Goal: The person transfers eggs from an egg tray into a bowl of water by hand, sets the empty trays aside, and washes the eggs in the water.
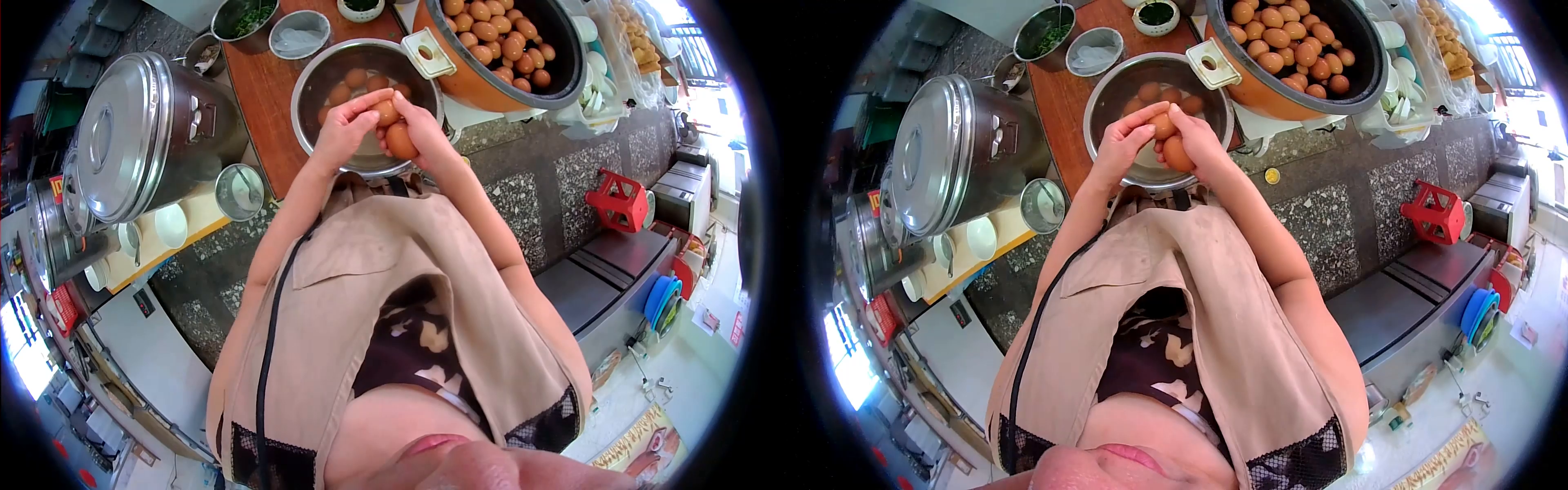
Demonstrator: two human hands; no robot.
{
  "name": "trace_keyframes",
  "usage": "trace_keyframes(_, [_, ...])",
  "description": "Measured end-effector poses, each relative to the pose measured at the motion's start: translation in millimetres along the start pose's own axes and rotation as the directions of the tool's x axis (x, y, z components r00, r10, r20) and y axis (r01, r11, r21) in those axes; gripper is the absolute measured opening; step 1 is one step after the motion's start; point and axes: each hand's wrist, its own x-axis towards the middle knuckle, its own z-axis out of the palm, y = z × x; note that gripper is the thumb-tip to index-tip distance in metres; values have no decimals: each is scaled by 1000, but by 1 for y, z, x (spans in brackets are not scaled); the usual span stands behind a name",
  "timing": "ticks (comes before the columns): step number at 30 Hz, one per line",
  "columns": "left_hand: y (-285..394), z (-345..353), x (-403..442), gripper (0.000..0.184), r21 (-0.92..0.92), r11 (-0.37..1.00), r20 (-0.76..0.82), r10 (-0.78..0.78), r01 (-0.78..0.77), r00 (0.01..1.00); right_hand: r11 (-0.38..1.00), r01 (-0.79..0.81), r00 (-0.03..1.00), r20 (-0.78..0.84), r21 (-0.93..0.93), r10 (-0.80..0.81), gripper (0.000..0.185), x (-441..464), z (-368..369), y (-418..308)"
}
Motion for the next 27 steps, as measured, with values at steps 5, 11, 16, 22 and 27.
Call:
trace_keyframes(5, [-33, -30, 7, 42, -256, 956, 41, -139, 144, 990, 986, -163, 982, 90, -37, 165, 44, 19, -24, 7])
trace_keyframes(11, [-107, -63, 24, 28, 935, 315, -97, -214, 163, 972, 216, 127, 960, 66, -968, -271, 37, 72, -34, 72])
trace_keyframes(16, [-137, -77, 33, 24, 976, 171, -69, -357, 138, 932, -94, 48, 972, 68, -994, -225, 35, 97, -34, 102])
trace_keyframes(22, [-115, -57, 33, 24, 492, 866, -210, 22, 86, 978, 976, -216, 928, 302, -35, 217, 40, 84, -29, 77])
trace_keyframes(27, [-90, -29, 34, 25, 153, 977, -306, 189, -148, 933, 923, -43, 999, 26, 382, 36, 46, 76, 5, 71])
